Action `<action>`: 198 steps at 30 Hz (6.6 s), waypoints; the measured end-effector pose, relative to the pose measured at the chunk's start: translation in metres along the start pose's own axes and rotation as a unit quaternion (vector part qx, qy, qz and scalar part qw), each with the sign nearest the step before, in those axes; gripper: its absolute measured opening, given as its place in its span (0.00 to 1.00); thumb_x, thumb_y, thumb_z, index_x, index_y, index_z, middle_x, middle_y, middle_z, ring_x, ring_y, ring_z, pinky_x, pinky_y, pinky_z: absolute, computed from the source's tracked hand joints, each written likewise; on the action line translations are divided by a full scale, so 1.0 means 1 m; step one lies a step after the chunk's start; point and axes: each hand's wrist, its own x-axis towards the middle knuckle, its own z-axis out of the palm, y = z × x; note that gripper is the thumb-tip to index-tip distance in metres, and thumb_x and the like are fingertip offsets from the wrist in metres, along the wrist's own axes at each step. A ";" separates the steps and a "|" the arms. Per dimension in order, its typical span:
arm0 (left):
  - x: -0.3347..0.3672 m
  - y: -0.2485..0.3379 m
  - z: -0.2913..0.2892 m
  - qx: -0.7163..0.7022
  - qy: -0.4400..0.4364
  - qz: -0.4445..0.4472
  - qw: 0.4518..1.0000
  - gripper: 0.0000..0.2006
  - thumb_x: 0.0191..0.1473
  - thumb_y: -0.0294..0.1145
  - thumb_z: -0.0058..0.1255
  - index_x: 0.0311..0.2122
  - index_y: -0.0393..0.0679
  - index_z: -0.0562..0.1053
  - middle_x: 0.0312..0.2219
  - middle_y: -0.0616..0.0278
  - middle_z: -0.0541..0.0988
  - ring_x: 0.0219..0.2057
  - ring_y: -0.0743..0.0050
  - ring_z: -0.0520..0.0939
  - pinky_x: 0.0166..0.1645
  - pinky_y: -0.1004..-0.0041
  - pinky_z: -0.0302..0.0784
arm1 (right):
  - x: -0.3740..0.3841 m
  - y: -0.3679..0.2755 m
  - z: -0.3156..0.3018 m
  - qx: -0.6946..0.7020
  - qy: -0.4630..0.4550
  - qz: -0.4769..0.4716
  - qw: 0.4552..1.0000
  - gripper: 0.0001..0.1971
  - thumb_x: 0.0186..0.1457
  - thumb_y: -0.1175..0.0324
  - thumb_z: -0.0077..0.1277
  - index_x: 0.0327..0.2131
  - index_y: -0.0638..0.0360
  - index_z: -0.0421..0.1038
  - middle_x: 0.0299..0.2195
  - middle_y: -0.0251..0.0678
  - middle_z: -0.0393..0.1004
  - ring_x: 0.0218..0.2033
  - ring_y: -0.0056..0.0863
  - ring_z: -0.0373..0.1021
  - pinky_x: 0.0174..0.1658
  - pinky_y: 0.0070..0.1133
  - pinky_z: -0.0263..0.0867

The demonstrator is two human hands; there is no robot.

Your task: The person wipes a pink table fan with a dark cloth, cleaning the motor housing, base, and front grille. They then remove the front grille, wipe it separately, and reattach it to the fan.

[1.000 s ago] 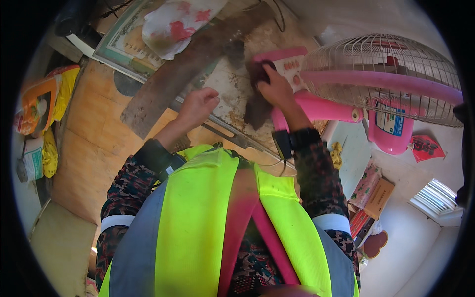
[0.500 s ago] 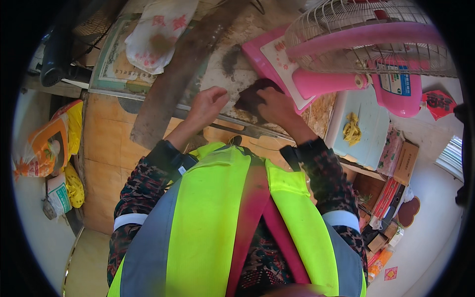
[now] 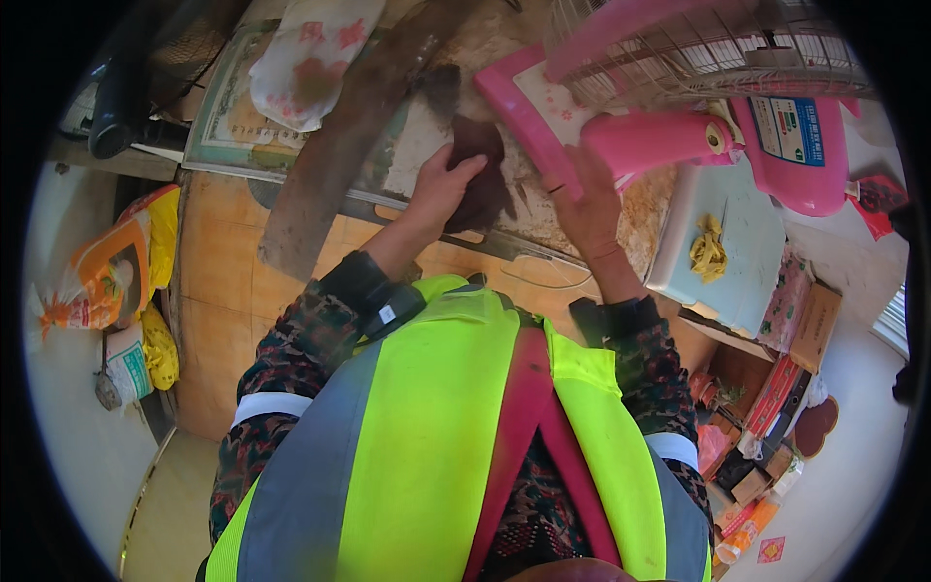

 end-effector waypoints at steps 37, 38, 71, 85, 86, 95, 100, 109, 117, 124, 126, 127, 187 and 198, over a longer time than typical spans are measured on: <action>0.087 -0.002 0.081 0.521 0.342 0.183 0.761 0.14 0.51 0.39 0.46 0.38 0.41 0.71 0.37 0.44 0.80 0.41 0.41 0.80 0.45 0.50 0.75 | 0.039 0.106 0.042 0.248 -0.049 -0.319 0.913 0.34 0.64 0.51 0.37 0.62 0.70 0.52 0.60 0.55 0.58 0.61 0.53 0.56 0.64 0.38 0.49; 0.072 -0.018 0.092 0.506 0.327 0.172 0.779 0.14 0.52 0.38 0.47 0.41 0.42 0.70 0.36 0.45 0.79 0.40 0.41 0.80 0.44 0.50 0.75 | 0.039 0.105 0.041 0.246 -0.057 -0.313 0.915 0.34 0.64 0.51 0.37 0.62 0.71 0.52 0.60 0.54 0.58 0.61 0.53 0.55 0.64 0.38 0.49; 0.083 -0.003 0.089 0.551 0.310 0.227 0.741 0.10 0.50 0.33 0.48 0.38 0.42 0.73 0.36 0.47 0.80 0.39 0.44 0.81 0.43 0.52 0.77 | 0.041 0.104 0.037 0.231 -0.083 -0.288 0.925 0.37 0.59 0.51 0.42 0.61 0.73 0.51 0.58 0.58 0.58 0.60 0.54 0.56 0.63 0.39 0.49; 0.109 0.049 0.084 0.681 0.229 0.104 0.687 0.13 0.50 0.33 0.46 0.39 0.39 0.75 0.37 0.46 0.81 0.38 0.46 0.83 0.43 0.55 0.79 | 0.040 0.104 0.034 0.219 -0.074 -0.300 0.926 0.37 0.59 0.52 0.45 0.62 0.72 0.51 0.58 0.56 0.58 0.59 0.54 0.55 0.62 0.40 0.49; 0.096 0.033 0.092 0.660 0.280 0.173 0.676 0.13 0.50 0.34 0.44 0.37 0.39 0.76 0.34 0.46 0.82 0.36 0.46 0.83 0.38 0.55 0.79 | 0.040 0.103 0.034 0.231 -0.075 -0.294 0.924 0.38 0.59 0.51 0.45 0.62 0.72 0.50 0.59 0.57 0.58 0.60 0.54 0.55 0.63 0.40 0.49; 0.104 0.032 0.087 0.635 0.257 0.129 0.717 0.11 0.50 0.31 0.46 0.38 0.37 0.73 0.36 0.43 0.80 0.38 0.44 0.82 0.42 0.55 0.78 | 0.043 0.104 0.035 0.254 -0.088 -0.299 0.916 0.39 0.57 0.51 0.46 0.62 0.74 0.49 0.60 0.59 0.56 0.60 0.55 0.54 0.64 0.40 0.47; 0.124 0.057 0.067 0.637 0.241 0.104 0.725 0.14 0.52 0.35 0.44 0.41 0.41 0.73 0.36 0.48 0.82 0.38 0.45 0.82 0.43 0.53 0.77 | 0.042 0.105 0.038 0.244 -0.062 -0.312 0.916 0.38 0.57 0.53 0.45 0.62 0.73 0.49 0.60 0.59 0.56 0.61 0.55 0.53 0.64 0.40 0.47; 0.091 -0.029 0.089 0.586 0.319 0.252 0.701 0.12 0.52 0.36 0.45 0.41 0.45 0.72 0.35 0.50 0.81 0.37 0.44 0.82 0.41 0.50 0.77 | 0.041 0.115 0.046 0.339 -0.100 -0.244 0.903 0.33 0.57 0.68 0.42 0.63 0.72 0.48 0.62 0.56 0.55 0.63 0.51 0.53 0.66 0.35 0.46; 0.075 -0.027 0.102 0.565 0.310 0.177 0.744 0.12 0.52 0.35 0.45 0.41 0.45 0.72 0.35 0.49 0.81 0.38 0.46 0.82 0.41 0.52 0.77 | 0.043 0.112 0.049 0.440 -0.074 -0.245 0.861 0.34 0.53 0.73 0.36 0.64 0.73 0.45 0.64 0.52 0.53 0.66 0.42 0.50 0.67 0.31 0.43; -0.030 -0.153 0.170 0.532 0.272 0.265 0.757 0.25 0.48 0.34 0.54 0.54 0.44 0.66 0.37 0.54 0.76 0.41 0.51 0.79 0.37 0.58 0.78 | 0.042 0.114 0.042 0.467 -0.078 -0.248 0.845 0.39 0.51 0.70 0.32 0.68 0.63 0.38 0.67 0.51 0.46 0.69 0.42 0.45 0.68 0.38 0.39; -0.029 -0.160 0.169 0.534 0.279 0.292 0.743 0.25 0.49 0.39 0.54 0.53 0.46 0.67 0.38 0.56 0.76 0.43 0.54 0.79 0.36 0.57 0.78 | 0.043 0.114 0.044 0.477 -0.077 -0.246 0.840 0.38 0.52 0.69 0.32 0.68 0.63 0.37 0.67 0.51 0.46 0.69 0.42 0.45 0.68 0.38 0.39; -0.023 -0.154 0.165 0.526 0.292 0.304 0.739 0.24 0.48 0.37 0.54 0.53 0.46 0.68 0.38 0.55 0.77 0.41 0.53 0.80 0.36 0.57 0.78 | 0.043 0.115 0.045 0.483 -0.076 -0.242 0.838 0.38 0.53 0.68 0.32 0.68 0.62 0.37 0.67 0.51 0.46 0.68 0.42 0.46 0.68 0.38 0.40; -0.052 -0.162 0.176 0.505 0.255 0.240 0.789 0.11 0.47 0.34 0.52 0.32 0.40 0.67 0.27 0.44 0.76 0.33 0.42 0.79 0.36 0.50 0.74 | 0.051 0.116 0.052 0.448 -0.063 -0.267 0.851 0.36 0.56 0.64 0.42 0.66 0.64 0.43 0.63 0.55 0.54 0.64 0.44 0.54 0.63 0.36 0.52; -0.021 -0.129 0.154 0.533 0.318 0.220 0.752 0.12 0.49 0.34 0.51 0.39 0.41 0.71 0.30 0.48 0.78 0.36 0.47 0.80 0.38 0.54 0.77 | 0.024 0.127 0.003 0.419 -0.114 -0.363 0.825 0.28 0.65 0.54 0.41 0.60 0.66 0.59 0.59 0.52 0.62 0.59 0.41 0.62 0.60 0.35 0.57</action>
